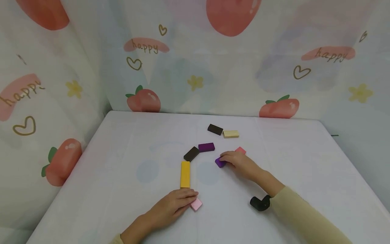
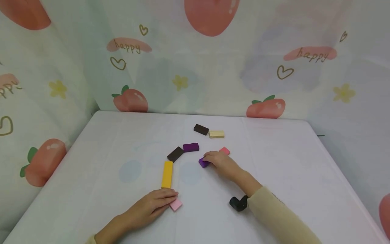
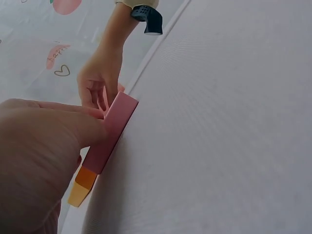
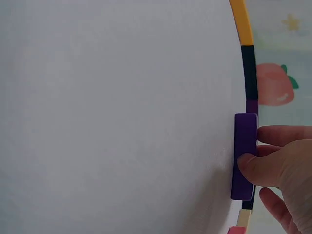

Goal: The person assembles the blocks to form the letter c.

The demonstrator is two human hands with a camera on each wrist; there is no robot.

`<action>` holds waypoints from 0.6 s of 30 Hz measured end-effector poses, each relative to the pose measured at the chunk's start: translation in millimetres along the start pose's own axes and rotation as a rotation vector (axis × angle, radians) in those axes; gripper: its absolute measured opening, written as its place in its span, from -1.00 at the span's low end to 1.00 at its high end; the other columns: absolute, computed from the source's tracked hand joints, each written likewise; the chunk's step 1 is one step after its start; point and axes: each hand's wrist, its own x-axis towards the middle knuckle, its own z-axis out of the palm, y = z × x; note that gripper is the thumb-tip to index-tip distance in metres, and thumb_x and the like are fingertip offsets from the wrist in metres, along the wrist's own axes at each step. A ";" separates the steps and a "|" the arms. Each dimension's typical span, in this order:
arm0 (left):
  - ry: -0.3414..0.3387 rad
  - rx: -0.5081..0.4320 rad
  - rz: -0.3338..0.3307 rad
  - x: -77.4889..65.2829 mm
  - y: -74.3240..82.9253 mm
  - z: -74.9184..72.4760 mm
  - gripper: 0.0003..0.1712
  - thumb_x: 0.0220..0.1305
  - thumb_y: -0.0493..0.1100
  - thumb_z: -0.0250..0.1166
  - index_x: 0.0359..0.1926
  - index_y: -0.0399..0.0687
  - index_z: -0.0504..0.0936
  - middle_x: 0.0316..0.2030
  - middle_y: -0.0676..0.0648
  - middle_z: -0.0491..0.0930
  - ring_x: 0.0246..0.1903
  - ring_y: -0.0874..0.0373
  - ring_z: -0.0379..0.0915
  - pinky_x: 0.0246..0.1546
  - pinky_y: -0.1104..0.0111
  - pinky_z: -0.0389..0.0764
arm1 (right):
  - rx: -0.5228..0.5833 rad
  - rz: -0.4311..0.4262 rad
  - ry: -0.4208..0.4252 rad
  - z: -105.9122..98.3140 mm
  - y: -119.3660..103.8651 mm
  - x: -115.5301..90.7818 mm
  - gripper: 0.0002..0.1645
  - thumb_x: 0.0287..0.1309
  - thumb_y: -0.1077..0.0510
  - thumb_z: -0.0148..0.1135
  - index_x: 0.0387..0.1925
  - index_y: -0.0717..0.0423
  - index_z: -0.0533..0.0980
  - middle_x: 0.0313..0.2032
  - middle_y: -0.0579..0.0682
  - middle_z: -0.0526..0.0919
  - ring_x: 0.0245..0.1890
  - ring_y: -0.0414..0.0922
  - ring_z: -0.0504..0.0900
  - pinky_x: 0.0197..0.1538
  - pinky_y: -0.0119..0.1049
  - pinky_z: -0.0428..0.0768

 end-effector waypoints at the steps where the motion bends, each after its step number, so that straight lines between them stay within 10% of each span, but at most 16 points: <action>1: 0.004 0.000 0.003 0.2 -0.5 0.1 -0.63 0.12 -0.33 0.29 0.01 -0.24 0.59 0.07 -0.04 0.48 0.10 0.12 0.34 0.12 0.36 0.33 | -0.001 -0.005 -0.005 0.5 -3.5 -1.6 -0.69 -0.01 0.41 0.28 -0.14 0.23 0.58 -0.08 0.10 0.58 -0.01 0.02 0.52 0.01 -0.14 0.49; 18: -0.016 0.020 0.005 2.8 -0.2 -2.0 -0.66 0.11 -0.32 0.30 -0.03 -0.22 0.62 0.01 -0.01 0.51 0.06 0.16 0.36 0.12 0.43 0.31 | 0.042 -0.168 0.090 15.1 -53.4 -32.2 -0.65 -0.17 0.42 0.38 -0.21 0.24 0.61 -0.09 0.11 0.59 -0.06 0.02 0.56 -0.08 -0.15 0.55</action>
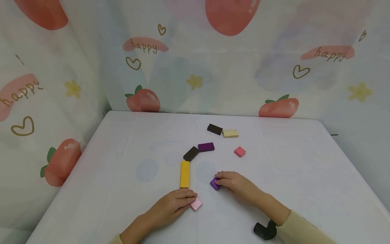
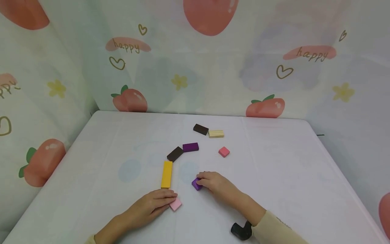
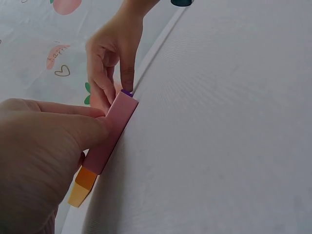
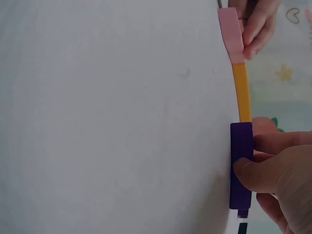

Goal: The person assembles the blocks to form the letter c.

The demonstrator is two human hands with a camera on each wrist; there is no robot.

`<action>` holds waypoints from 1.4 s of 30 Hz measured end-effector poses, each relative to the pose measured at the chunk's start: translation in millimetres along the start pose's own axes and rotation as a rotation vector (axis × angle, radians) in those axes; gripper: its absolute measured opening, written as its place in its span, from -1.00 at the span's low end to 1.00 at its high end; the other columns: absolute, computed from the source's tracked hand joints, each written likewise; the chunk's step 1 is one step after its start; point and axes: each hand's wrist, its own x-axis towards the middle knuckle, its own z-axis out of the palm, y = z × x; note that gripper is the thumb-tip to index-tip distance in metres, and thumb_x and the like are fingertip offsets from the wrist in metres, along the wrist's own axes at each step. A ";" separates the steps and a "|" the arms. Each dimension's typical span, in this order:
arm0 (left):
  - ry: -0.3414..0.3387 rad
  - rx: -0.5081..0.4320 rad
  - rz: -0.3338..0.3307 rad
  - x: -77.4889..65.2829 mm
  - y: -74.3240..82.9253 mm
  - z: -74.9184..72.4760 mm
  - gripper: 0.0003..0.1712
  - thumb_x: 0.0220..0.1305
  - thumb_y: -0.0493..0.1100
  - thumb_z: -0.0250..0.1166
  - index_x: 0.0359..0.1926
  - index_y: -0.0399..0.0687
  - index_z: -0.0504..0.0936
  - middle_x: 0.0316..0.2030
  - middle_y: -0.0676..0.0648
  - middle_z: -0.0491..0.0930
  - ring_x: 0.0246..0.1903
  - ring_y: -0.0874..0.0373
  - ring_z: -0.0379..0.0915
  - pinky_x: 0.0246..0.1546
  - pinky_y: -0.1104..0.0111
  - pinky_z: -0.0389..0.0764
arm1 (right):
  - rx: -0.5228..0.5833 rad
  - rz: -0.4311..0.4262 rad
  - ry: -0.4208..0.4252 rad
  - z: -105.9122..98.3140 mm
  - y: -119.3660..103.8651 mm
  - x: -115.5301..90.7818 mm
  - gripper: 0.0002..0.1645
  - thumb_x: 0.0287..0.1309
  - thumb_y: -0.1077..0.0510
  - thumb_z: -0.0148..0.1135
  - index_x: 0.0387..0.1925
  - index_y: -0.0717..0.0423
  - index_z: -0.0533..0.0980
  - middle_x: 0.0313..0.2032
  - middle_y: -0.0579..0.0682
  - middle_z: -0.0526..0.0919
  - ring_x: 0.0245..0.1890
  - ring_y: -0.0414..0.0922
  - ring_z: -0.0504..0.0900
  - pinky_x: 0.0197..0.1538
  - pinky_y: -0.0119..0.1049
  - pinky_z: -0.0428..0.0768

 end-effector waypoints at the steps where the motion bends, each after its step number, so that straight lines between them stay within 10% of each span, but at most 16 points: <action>1: 0.000 0.001 -0.002 -0.1 0.3 0.1 -0.66 0.12 -0.31 0.29 -0.03 -0.21 0.62 0.01 -0.01 0.52 0.06 0.16 0.36 0.12 0.43 0.31 | 0.002 -0.007 0.001 0.7 -2.1 -0.7 -0.64 -0.17 0.42 0.38 -0.21 0.24 0.61 -0.09 0.11 0.59 -0.06 0.02 0.56 -0.07 -0.16 0.55; 36: -0.008 -0.031 -0.053 -2.3 1.9 1.6 -0.66 0.16 -0.31 0.26 0.00 -0.20 0.60 0.04 0.00 0.50 0.10 0.16 0.34 0.13 0.40 0.31 | -0.037 -0.121 0.005 11.8 -48.7 -7.7 -0.65 -0.10 0.31 0.39 -0.17 0.16 0.61 -0.07 0.04 0.58 -0.04 -0.11 0.53 0.00 -0.29 0.50; 42: -0.014 -0.034 -0.064 -2.1 1.0 1.7 -0.66 0.18 -0.30 0.25 0.01 -0.19 0.59 0.05 0.01 0.50 0.10 0.17 0.34 0.13 0.39 0.31 | -0.065 -0.169 0.053 12.2 -51.4 -8.2 -0.78 0.25 0.20 0.08 -0.17 0.16 0.61 -0.09 0.05 0.57 -0.06 -0.09 0.53 0.00 -0.29 0.50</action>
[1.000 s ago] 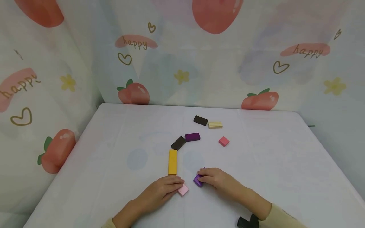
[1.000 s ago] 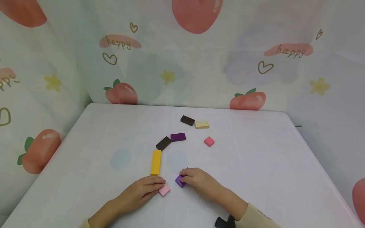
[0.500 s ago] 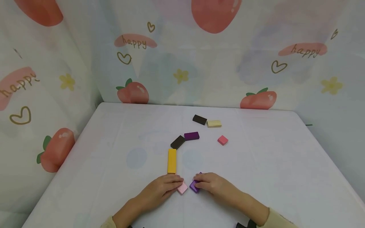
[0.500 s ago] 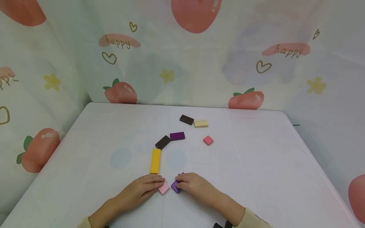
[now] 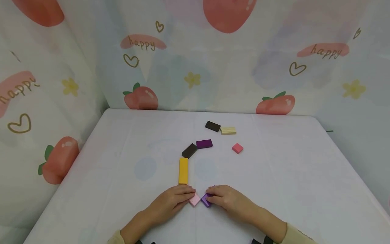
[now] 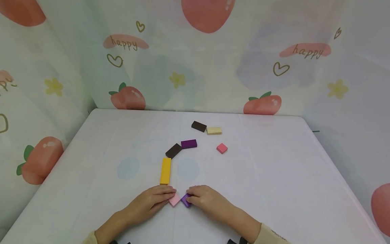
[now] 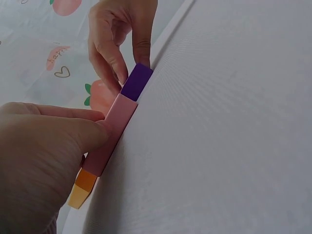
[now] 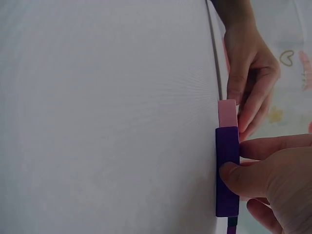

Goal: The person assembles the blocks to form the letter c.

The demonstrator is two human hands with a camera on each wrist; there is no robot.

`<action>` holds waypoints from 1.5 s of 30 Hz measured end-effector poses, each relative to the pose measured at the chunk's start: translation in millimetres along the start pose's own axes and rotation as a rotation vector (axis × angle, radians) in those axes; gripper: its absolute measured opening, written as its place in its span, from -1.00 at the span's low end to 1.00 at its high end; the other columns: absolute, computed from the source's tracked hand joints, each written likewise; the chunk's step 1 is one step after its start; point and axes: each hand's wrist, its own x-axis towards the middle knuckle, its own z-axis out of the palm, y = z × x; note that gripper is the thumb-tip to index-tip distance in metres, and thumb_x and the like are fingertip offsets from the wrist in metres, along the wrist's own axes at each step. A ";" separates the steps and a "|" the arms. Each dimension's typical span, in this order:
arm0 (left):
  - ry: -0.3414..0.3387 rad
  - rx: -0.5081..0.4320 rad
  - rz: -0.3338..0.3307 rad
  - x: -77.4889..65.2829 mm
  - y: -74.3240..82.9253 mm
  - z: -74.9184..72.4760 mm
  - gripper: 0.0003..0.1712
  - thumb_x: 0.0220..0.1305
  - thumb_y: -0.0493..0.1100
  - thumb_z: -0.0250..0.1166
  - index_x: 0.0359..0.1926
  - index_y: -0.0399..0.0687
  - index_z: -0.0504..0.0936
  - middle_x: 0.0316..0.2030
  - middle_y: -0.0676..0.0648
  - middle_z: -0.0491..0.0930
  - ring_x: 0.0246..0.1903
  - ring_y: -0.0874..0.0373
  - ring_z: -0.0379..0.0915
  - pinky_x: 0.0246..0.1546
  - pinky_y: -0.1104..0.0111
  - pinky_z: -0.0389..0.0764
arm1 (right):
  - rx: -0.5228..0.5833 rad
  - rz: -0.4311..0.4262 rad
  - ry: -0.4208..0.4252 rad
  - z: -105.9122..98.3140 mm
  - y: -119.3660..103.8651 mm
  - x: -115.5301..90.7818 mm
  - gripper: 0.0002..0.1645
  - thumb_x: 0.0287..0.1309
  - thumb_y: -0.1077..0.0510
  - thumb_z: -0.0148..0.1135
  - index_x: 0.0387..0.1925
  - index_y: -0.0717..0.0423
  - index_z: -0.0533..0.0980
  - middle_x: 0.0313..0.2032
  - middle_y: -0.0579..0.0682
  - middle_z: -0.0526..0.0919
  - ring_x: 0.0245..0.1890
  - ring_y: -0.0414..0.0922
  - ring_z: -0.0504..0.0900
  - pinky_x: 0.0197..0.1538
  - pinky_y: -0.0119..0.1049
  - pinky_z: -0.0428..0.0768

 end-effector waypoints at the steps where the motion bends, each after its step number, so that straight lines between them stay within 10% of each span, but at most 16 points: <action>1: 0.001 0.001 0.002 0.1 -0.3 0.1 -0.66 0.18 -0.30 0.25 0.01 -0.19 0.59 0.04 0.01 0.50 0.10 0.17 0.34 0.13 0.39 0.31 | -0.008 -0.010 0.010 0.2 -0.4 0.0 -0.71 0.32 0.17 -0.03 -0.18 0.16 0.61 -0.09 0.05 0.57 -0.07 -0.09 0.53 0.00 -0.30 0.50; 4: 0.009 0.006 0.009 0.8 -1.1 0.4 -0.66 0.17 -0.30 0.25 0.01 -0.20 0.60 0.04 0.01 0.50 0.10 0.17 0.34 0.13 0.40 0.32 | -0.013 -0.021 0.024 0.6 -1.8 -0.3 -0.57 0.40 0.12 -0.22 -0.18 0.16 0.61 -0.10 0.05 0.56 -0.08 -0.09 0.53 0.00 -0.30 0.50; 8: 0.012 0.008 0.010 1.5 -1.4 0.1 -0.66 0.16 -0.31 0.26 0.00 -0.20 0.60 0.04 0.01 0.50 0.09 0.16 0.34 0.13 0.40 0.31 | 0.009 0.017 -0.001 -0.1 -3.7 -0.5 -0.81 0.19 0.24 0.16 -0.17 0.13 0.60 -0.12 0.02 0.54 -0.09 -0.11 0.51 0.00 -0.30 0.50; 13: 0.006 0.005 0.000 1.4 -1.1 -0.4 -0.66 0.15 -0.31 0.27 0.00 -0.20 0.60 0.03 0.01 0.51 0.09 0.16 0.35 0.12 0.39 0.32 | 0.028 0.070 -0.037 -0.4 -5.7 0.0 -0.63 -0.12 0.31 0.40 -0.17 0.10 0.60 -0.14 -0.01 0.53 -0.10 -0.13 0.49 -0.01 -0.28 0.50; 45: 0.033 -0.023 0.014 1.0 -2.5 2.7 -0.67 0.14 -0.34 0.27 -0.03 -0.22 0.61 0.02 -0.02 0.51 0.09 0.16 0.35 0.13 0.40 0.31 | 0.098 0.052 -0.005 0.5 -3.9 0.4 -0.67 -0.08 0.19 0.41 -0.17 0.06 0.61 -0.22 -0.10 0.51 -0.20 -0.21 0.48 -0.09 -0.37 0.48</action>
